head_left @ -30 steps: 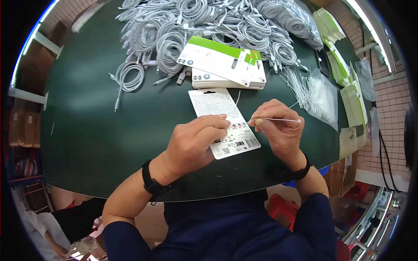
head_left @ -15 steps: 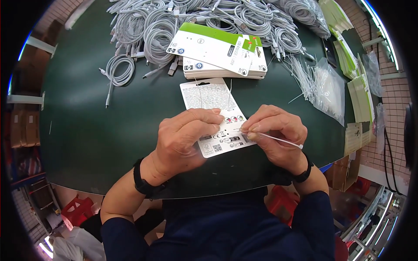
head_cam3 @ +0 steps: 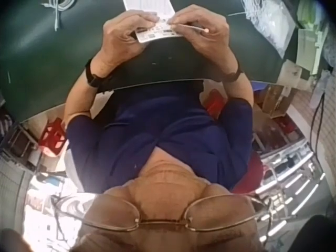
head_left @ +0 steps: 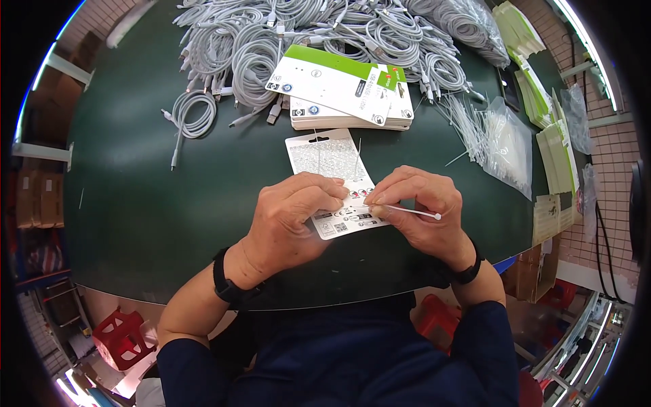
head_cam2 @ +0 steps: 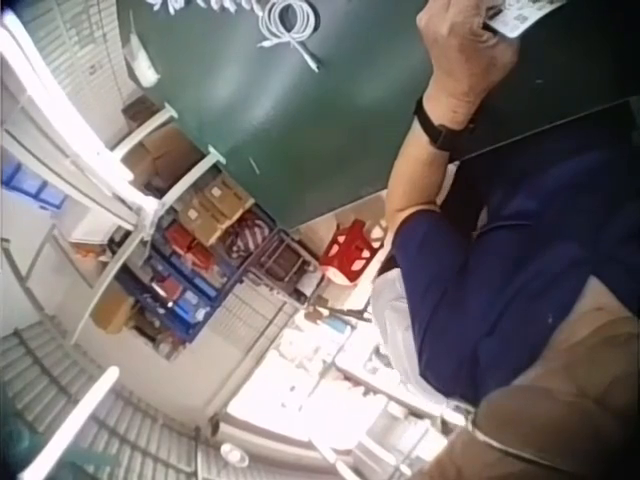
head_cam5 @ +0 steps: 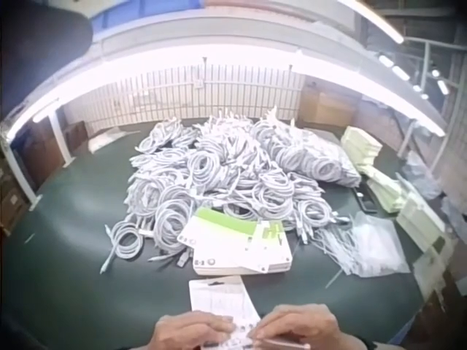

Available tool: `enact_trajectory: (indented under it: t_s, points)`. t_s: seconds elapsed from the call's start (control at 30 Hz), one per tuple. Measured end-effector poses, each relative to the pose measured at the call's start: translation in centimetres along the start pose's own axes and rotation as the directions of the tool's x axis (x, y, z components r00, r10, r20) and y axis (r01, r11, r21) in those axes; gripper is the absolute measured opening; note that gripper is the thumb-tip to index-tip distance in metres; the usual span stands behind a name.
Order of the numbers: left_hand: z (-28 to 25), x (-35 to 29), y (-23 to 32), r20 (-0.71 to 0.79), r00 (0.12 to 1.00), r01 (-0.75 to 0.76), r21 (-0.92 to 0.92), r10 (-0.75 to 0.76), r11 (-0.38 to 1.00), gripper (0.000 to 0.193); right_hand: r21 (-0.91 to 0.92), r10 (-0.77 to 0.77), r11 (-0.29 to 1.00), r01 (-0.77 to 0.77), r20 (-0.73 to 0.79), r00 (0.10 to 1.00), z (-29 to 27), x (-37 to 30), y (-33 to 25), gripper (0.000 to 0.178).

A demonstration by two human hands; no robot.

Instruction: The person packages a cable by hand, placing it onto a cardboard backing and threading a zip tie through the card and around the cable. They pull the tie tight to secure the cable and set the finished package onto a stack.

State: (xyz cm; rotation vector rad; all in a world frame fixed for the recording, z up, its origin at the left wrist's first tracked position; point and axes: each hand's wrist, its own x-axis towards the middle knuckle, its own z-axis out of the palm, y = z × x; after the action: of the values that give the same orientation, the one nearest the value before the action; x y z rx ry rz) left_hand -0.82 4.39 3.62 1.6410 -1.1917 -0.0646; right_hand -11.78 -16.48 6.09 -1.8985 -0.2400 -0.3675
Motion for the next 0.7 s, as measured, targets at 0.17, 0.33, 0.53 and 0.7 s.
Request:
enact_trajectory:
  t_s: [0.17,0.33,0.53,0.7]
  points:
    - [0.0,-0.1,-0.1,0.017,1.0,0.026,-0.005,-0.026,1.0,0.028,-0.024,0.066,0.998,-0.065,0.048,0.997,-0.1,0.3,0.1,0.015]
    - [-0.1,0.0,-0.1,0.025,0.999,0.024,0.005,-0.024,1.0,0.028,-0.012,0.051,0.999,-0.05,0.118,0.992,-0.3,1.2,0.3,0.01]
    - [-0.1,0.3,0.6,0.031,0.999,-0.027,0.095,0.024,0.995,0.028,0.09,0.259,0.953,-0.291,0.259,0.93,-0.8,2.1,0.2,0.013]
    - [-1.1,1.4,2.1,0.031,0.988,-0.157,0.235,0.154,0.959,0.028,0.248,0.417,0.799,-0.548,0.427,0.802,-1.8,3.7,-0.7,0.009]
